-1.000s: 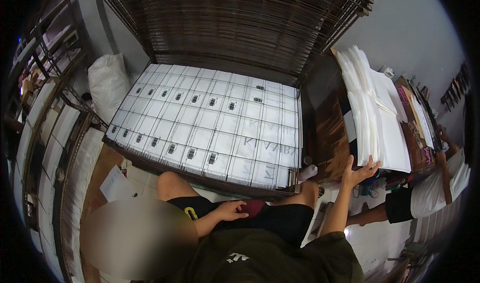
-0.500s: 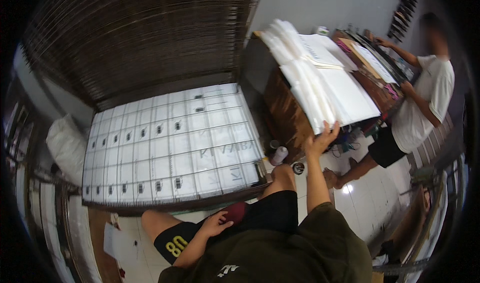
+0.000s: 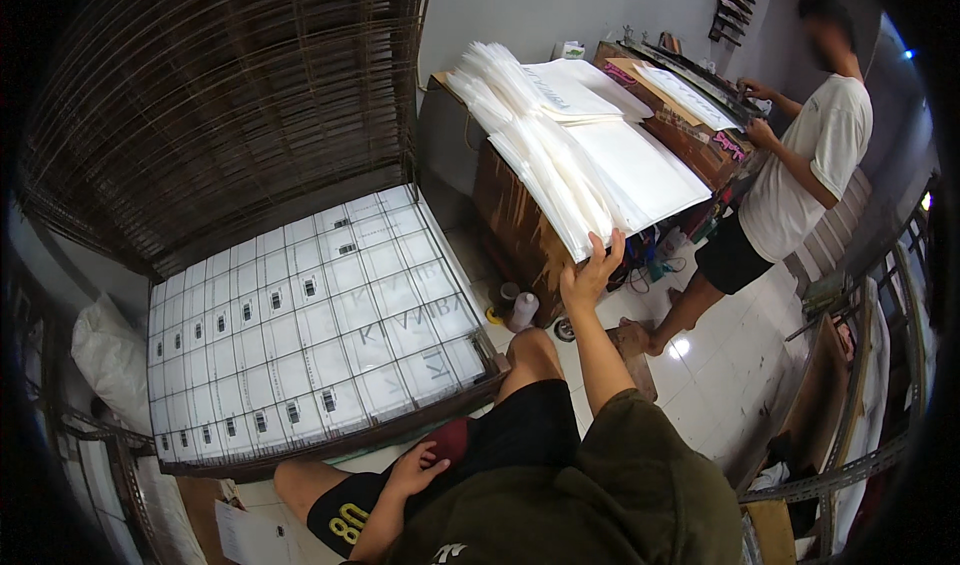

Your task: The person sits on the floor and repeatedly picks up white paper sheets from a nearby table, placing them onto a large stack on a metal rack. The person aligns each sheet before adding it to the pile. A coworker is visible in the background working at a separate table.

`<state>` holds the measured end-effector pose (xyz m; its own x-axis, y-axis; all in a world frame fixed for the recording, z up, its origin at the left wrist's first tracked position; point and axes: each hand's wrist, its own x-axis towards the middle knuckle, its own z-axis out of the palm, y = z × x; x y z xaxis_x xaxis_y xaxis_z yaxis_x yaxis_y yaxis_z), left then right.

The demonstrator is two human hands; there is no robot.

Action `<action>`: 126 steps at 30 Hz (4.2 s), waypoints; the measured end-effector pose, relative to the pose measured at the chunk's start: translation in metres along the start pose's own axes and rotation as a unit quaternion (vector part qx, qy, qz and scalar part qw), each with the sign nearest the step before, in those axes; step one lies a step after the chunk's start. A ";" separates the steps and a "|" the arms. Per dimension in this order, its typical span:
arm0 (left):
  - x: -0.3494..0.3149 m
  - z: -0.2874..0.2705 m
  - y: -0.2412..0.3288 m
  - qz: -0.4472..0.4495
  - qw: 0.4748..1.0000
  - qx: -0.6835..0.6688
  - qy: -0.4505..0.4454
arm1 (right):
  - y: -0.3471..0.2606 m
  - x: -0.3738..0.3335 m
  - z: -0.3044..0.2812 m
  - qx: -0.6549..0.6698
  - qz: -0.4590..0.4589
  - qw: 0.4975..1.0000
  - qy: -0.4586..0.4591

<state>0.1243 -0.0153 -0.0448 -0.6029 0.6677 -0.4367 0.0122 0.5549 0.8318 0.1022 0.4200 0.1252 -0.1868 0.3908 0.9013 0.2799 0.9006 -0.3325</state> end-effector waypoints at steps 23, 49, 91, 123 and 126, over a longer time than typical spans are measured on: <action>-0.001 -0.002 0.000 -0.025 1.000 -0.005 -0.016 | 0.001 0.094 -0.051 0.140 0.047 0.985 0.085; -0.003 -0.001 -0.001 -0.014 0.997 0.068 0.014 | 0.029 0.269 0.162 0.450 0.315 0.822 0.150; 0.060 0.001 0.025 0.228 0.967 -0.056 -0.098 | -0.664 -0.175 0.375 0.561 0.303 0.427 -0.640; 0.056 -0.022 0.027 0.357 0.895 -0.269 -0.008 | -0.601 -0.279 0.476 0.442 0.265 0.637 -0.573; 0.057 -0.022 0.030 0.347 0.902 -0.257 -0.017 | -0.597 -0.275 0.481 0.446 0.258 0.628 -0.583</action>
<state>0.0727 0.0289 -0.0373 -0.5666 0.7860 0.2473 0.0005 -0.2997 0.9540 -0.4663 -0.1342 -0.0578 -0.9964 0.0789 -0.0326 0.0435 0.1417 -0.9889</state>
